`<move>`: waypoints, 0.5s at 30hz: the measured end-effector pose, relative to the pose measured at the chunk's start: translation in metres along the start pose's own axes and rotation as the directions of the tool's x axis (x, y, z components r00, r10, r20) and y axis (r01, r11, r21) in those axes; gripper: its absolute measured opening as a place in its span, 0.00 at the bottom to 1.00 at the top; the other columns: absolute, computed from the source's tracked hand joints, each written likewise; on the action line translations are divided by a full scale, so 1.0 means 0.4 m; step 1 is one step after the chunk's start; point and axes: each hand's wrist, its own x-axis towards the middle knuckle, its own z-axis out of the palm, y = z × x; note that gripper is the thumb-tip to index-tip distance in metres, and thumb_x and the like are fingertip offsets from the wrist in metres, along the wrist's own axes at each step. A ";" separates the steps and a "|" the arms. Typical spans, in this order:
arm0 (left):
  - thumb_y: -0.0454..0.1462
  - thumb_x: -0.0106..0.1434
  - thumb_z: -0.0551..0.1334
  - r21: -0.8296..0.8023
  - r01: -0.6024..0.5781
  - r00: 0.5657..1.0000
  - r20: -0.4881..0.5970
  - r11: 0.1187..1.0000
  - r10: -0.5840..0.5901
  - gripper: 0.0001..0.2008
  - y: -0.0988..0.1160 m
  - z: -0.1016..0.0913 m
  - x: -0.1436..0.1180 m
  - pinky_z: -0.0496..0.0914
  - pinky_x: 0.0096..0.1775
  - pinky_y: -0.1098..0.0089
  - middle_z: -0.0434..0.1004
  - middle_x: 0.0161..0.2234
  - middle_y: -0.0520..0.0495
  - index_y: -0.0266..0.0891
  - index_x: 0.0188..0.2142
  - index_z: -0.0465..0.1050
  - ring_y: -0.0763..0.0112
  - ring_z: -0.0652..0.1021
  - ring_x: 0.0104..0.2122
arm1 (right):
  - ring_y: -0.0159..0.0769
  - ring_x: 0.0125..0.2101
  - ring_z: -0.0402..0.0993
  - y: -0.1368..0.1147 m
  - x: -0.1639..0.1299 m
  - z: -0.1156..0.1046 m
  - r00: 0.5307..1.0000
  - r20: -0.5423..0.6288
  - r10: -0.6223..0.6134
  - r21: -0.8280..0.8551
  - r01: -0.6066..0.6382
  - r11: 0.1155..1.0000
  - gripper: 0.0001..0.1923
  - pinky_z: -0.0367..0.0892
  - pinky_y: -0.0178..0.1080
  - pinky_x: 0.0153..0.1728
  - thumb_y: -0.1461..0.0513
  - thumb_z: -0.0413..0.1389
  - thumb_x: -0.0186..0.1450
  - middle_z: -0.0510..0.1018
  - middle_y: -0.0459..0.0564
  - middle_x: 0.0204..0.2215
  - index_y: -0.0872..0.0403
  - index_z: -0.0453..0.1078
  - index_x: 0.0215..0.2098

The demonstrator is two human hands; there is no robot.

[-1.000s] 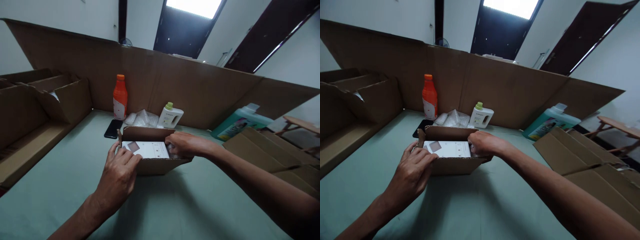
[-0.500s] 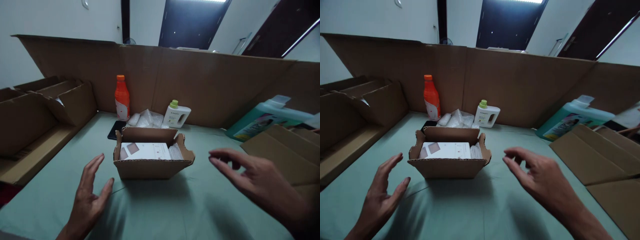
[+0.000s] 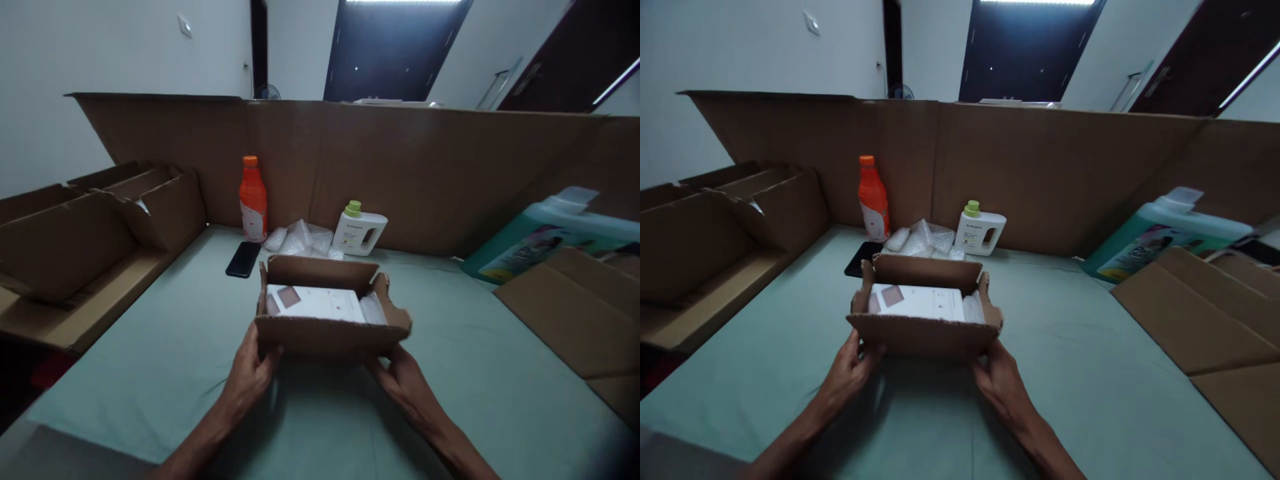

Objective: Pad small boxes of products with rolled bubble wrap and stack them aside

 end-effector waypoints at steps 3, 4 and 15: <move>0.51 0.62 0.63 0.048 0.056 0.997 -0.054 0.997 -0.053 0.23 -0.029 -0.061 -0.095 0.72 0.53 0.52 0.78 0.49 0.37 0.39 0.50 0.71 0.49 0.77 0.52 | 0.52 0.39 0.79 -0.033 -0.044 0.024 0.996 0.039 -0.079 0.052 0.077 0.996 0.15 0.74 0.49 0.40 0.51 0.53 0.64 0.82 0.56 0.37 0.53 0.73 0.39; 0.52 0.62 0.63 0.059 0.088 0.991 -0.103 0.994 -0.082 0.23 -0.033 -0.092 -0.123 0.72 0.53 0.52 0.79 0.48 0.38 0.40 0.50 0.72 0.49 0.78 0.51 | 0.51 0.41 0.79 -0.057 -0.044 0.045 0.989 0.067 -0.129 0.082 0.123 0.989 0.15 0.74 0.49 0.42 0.52 0.53 0.65 0.82 0.55 0.39 0.52 0.73 0.41; 0.48 0.64 0.62 -0.007 0.057 0.947 -0.316 0.998 -0.056 0.30 -0.026 -0.199 -0.113 0.68 0.57 0.53 0.75 0.54 0.37 0.38 0.62 0.63 0.52 0.75 0.55 | 0.46 0.34 0.79 -0.157 0.119 0.177 0.945 0.263 -0.195 0.152 0.159 0.975 0.21 0.74 0.48 0.38 0.49 0.54 0.63 0.81 0.57 0.41 0.54 0.68 0.48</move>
